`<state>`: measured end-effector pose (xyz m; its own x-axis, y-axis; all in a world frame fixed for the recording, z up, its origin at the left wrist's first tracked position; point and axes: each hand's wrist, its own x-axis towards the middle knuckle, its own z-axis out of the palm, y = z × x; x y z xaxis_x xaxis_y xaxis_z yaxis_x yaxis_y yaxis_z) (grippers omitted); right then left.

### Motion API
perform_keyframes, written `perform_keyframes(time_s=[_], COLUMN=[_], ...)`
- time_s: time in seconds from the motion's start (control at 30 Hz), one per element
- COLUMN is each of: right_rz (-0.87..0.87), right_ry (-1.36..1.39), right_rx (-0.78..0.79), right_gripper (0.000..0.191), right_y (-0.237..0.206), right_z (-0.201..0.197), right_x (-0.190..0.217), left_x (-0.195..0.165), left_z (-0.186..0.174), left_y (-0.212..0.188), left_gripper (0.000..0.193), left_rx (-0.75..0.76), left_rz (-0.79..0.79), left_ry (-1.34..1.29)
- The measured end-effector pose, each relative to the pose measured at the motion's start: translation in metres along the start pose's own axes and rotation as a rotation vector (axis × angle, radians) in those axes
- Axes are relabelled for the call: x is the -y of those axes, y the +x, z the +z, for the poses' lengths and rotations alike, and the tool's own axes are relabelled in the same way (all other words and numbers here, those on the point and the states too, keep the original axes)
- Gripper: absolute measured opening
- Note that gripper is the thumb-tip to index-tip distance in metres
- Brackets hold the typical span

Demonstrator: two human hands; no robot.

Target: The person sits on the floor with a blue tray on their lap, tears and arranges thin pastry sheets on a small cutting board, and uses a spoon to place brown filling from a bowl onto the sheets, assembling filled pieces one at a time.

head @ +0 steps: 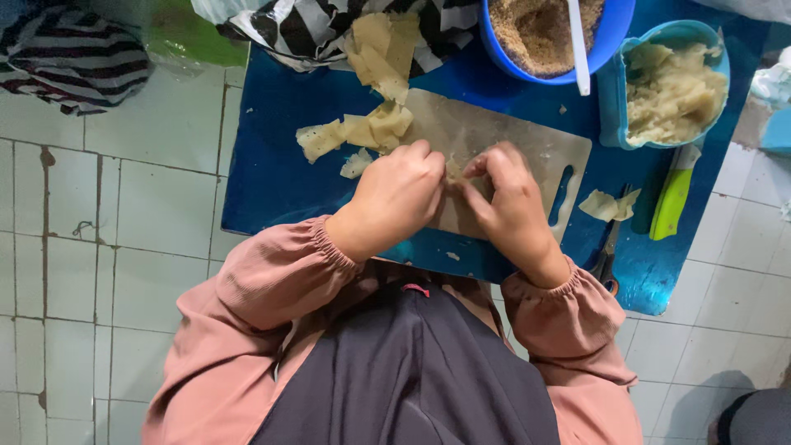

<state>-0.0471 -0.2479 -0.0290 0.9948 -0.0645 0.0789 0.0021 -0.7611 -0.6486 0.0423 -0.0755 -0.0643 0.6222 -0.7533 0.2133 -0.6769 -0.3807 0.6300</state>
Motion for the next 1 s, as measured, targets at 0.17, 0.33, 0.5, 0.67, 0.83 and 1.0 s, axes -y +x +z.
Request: perform_keyframes(time_s=[0.17,0.33,0.5,0.67,0.83,1.0], right_rz=[-0.102,-0.112,-0.050,-0.218,-0.137,-0.025], right_ry=[-0.017,-0.063,0.015,-0.263,-0.125,-0.036], right_rx=[0.044,0.084,0.029,-0.054,-0.068,-0.123], right_gripper=[0.012,0.013,0.011,0.017,0.013,0.015], right_y=[0.002,0.004,0.004,-0.007,-0.006,-0.007], right_z=[-0.002,-0.005,-0.002,-0.002,0.000,0.009], right_x=[0.000,-0.004,-0.002,0.007,0.002,0.003], left_x=[0.002,0.001,-0.001,-0.001,0.004,-0.001], left_z=[-0.004,-0.008,-0.009,-0.008,-0.011,-0.010], left_y=[-0.002,-0.009,-0.008,-0.005,-0.011,-0.005], left_gripper=[0.016,0.015,0.016,0.017,0.015,0.016], left_rx=[-0.028,-0.076,-0.086,-0.098,-0.045,-0.126], left_rz=[-0.036,0.041,0.043,0.013,0.134,0.043], left_ry=[-0.128,-0.127,-0.101,-0.125,-0.023,-0.066])
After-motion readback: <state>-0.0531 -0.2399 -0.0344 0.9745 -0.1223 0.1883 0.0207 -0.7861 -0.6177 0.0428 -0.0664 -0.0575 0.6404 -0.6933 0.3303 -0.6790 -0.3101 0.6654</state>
